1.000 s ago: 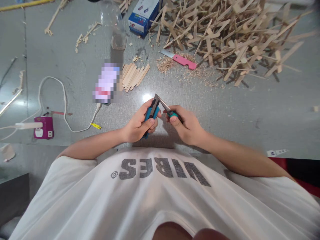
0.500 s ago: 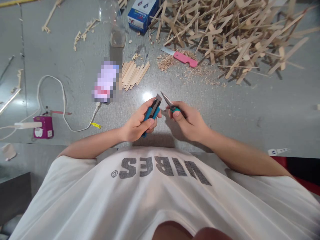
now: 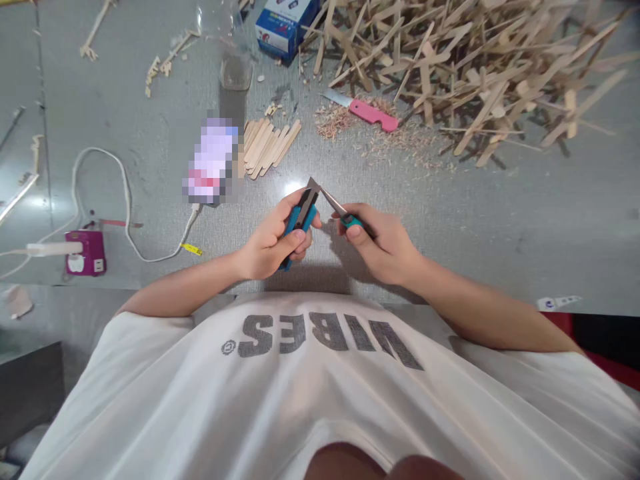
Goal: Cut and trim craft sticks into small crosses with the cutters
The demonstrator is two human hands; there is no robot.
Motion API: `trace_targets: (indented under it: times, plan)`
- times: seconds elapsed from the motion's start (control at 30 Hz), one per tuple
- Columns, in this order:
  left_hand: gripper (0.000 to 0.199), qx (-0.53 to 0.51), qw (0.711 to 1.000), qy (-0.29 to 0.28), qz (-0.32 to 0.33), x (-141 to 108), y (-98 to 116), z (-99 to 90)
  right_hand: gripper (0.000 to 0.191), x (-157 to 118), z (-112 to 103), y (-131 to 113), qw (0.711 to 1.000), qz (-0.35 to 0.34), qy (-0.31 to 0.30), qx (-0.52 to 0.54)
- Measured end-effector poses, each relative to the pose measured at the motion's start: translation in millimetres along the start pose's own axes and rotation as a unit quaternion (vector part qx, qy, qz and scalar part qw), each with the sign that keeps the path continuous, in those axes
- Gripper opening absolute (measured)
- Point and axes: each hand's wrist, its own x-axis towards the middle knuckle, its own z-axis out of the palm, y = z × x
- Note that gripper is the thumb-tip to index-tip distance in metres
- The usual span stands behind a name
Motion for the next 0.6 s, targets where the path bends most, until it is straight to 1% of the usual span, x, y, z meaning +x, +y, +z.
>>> trace_targets:
  times: [0.1,0.3,0.43,0.6]
  plan:
    - [0.055,-0.011,1.0,-0.012,0.004,1.1,0.3,0.4,0.071,-0.3,-0.4,0.7,1.0,-0.007,0.001,-0.007]
    - [0.055,-0.025,1.0,0.003,-0.016,1.8,2.8,-0.1,0.072,0.7,-0.8,-1.2,1.0,-0.016,-0.004,-0.002]
    - [0.053,-0.025,1.0,0.0,-0.015,2.1,3.4,0.2,0.072,0.4,0.3,-1.4,1.0,-0.013,-0.003,-0.008]
    - [0.053,-0.029,0.999,-0.003,-0.03,2.1,4.3,1.1,0.073,-0.6,1.6,0.3,1.0,-0.009,0.0,-0.014]
